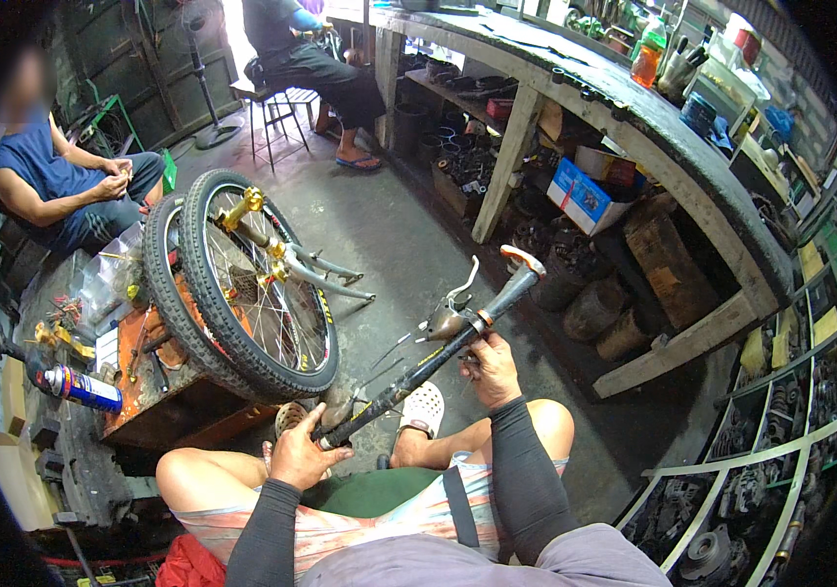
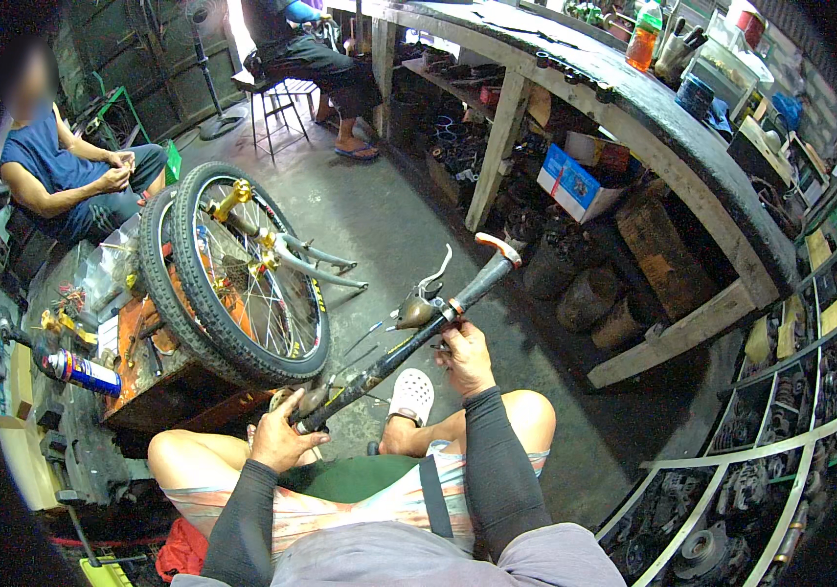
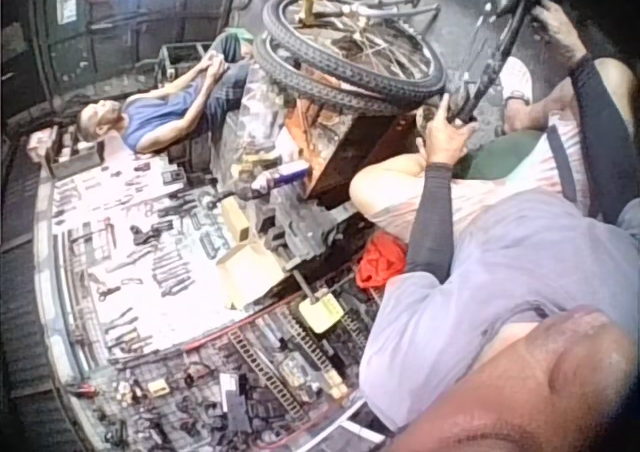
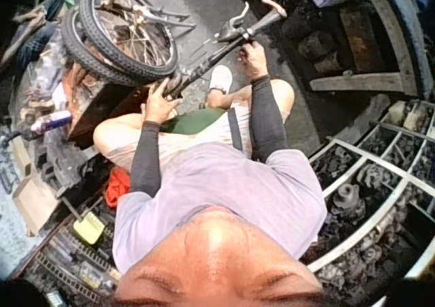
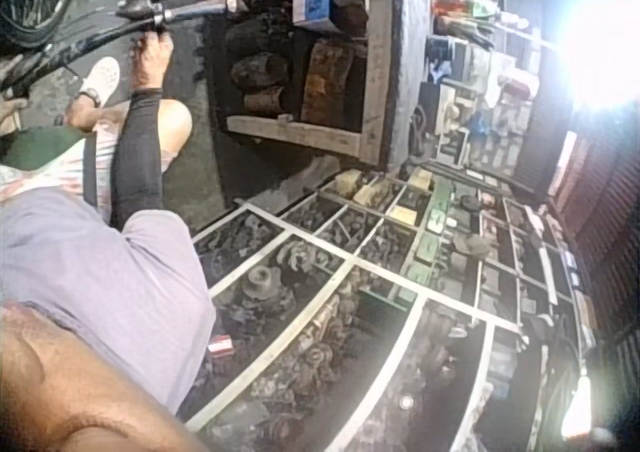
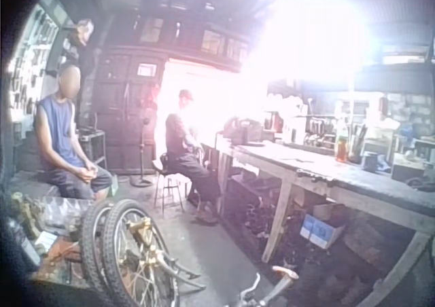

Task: The person sits on the floor and uses a hex key to loosen and remove a bolt from a bicycle fork stanchion. They then slide off the stanchion cover and set the parts on the workbench.

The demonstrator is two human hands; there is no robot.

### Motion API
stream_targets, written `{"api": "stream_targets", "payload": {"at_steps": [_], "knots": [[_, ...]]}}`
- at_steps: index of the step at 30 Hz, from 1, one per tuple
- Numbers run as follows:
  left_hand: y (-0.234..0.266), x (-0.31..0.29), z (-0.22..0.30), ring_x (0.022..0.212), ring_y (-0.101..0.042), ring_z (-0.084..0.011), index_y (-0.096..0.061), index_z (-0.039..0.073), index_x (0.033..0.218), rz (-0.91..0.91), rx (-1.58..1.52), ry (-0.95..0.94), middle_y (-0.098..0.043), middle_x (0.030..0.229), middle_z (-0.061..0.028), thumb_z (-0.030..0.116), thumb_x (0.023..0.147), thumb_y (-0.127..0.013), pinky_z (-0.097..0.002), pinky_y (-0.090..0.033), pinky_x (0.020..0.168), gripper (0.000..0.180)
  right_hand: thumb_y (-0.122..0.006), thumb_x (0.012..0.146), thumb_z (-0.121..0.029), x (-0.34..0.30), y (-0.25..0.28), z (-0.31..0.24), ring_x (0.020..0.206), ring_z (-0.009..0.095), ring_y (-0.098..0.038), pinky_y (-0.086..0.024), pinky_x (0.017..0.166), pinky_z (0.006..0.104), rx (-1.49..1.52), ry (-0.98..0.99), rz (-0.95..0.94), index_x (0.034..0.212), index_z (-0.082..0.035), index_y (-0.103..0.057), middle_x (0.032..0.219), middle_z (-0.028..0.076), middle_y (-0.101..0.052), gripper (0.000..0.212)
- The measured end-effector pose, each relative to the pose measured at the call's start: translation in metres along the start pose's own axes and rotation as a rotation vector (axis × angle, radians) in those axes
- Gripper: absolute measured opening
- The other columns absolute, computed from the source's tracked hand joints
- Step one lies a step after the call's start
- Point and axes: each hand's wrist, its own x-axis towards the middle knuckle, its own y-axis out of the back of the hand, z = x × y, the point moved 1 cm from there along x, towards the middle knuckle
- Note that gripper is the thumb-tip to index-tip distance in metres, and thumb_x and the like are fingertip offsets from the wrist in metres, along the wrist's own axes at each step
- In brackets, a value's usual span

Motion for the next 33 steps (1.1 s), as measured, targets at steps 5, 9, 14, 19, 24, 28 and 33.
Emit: {"api": "stream_targets", "payload": {"at_steps": [5, 9, 14, 19, 24, 28, 33], "knots": [[-0.002, -0.006, -0.002, 0.106, -0.082, -0.0276, -0.055, 0.006, 0.164, 0.025, 0.05, 0.053, -0.084, 0.117, -0.0207, 0.028, 0.069, -0.107, -0.0393, -0.062, 0.098, 0.11, -0.069, 0.11, -0.02, -0.005, -0.016, -0.016, 0.07, 0.009, -0.063, -0.054, 0.061, 0.03, -0.136, 0.046, 0.01, 0.122, -0.002, -0.075, 0.1, 0.002, -0.074, 0.022], [-0.006, -0.008, 0.006, 0.099, -0.08, -0.0422, -0.056, 0.016, 0.164, 0.291, 0.299, -0.01, -0.083, 0.11, -0.0228, 0.037, 0.071, -0.105, -0.0482, -0.063, 0.089, 0.107, -0.07, 0.109, -0.024, -0.008, -0.025, -0.014, 0.073, 0.013, -0.066, -0.055, 0.069, 0.035, -0.564, 0.164, 0.108, 0.1, 0.001, -0.078, 0.087, 0.003, -0.078, 0.028], [-0.003, -0.005, -0.005, 0.101, -0.082, -0.0385, -0.058, 0.011, 0.162, 0.186, 0.176, -0.022, -0.083, 0.112, -0.0217, 0.037, 0.07, -0.106, -0.0462, -0.062, 0.091, 0.106, -0.07, 0.109, -0.02, -0.013, -0.017, -0.002, 0.074, 0.013, -0.065, -0.056, 0.068, 0.0325, -0.279, -0.02, 0.042, 0.108, -0.002, -0.076, 0.099, 0.005, -0.079, 0.019], [-0.014, 0.0, -0.014, 0.103, -0.082, -0.038, -0.059, 0.011, 0.161, 0.149, 0.072, -0.117, -0.083, 0.113, -0.0216, 0.041, 0.07, -0.106, -0.0454, -0.062, 0.093, 0.107, -0.074, 0.111, -0.022, -0.012, -0.021, -0.02, 0.069, 0.007, -0.06, -0.055, 0.062, 0.0281, 0.148, 0.011, -0.107, 0.119, -0.005, -0.073, 0.087, 0.001, -0.07, 0.018], [-0.016, -0.007, 0.001, 0.103, -0.08, -0.041, -0.057, 0.013, 0.163, 0.309, 0.232, -0.041, -0.082, 0.116, -0.0216, 0.043, 0.07, -0.104, -0.0484, -0.062, 0.09, 0.108, -0.07, 0.111, -0.019, -0.01, -0.026, -0.014, 0.072, 0.013, -0.068, -0.059, 0.071, 0.0326, -0.424, 0.163, 0.044, 0.108, -0.001, -0.075, 0.087, 0.005, -0.076, 0.02], [-0.013, -0.004, 0.0, 0.099, -0.08, -0.0423, -0.056, 0.019, 0.164, 0.331, 0.308, -0.013, -0.083, 0.111, -0.0214, 0.035, 0.069, -0.105, -0.0501, -0.063, 0.088, 0.108, -0.068, 0.11, -0.02, -0.01, -0.024, 0.001, 0.079, 0.015, -0.074, -0.06, 0.076, 0.0351, -0.557, 0.085, 0.086, 0.103, 0.003, -0.076, 0.086, 0.009, -0.081, 0.026], [-0.011, -0.004, -0.01, 0.103, -0.082, -0.0384, -0.059, 0.011, 0.161, 0.178, 0.041, -0.109, -0.083, 0.117, -0.0198, 0.034, 0.07, -0.106, -0.0442, -0.063, 0.093, 0.104, -0.07, 0.109, -0.013, -0.011, -0.027, 0.0, 0.066, 0.009, -0.059, -0.056, 0.065, 0.0306, 0.099, -0.119, -0.022, 0.12, 0.001, -0.069, 0.1, 0.003, -0.07, 0.018]]}}
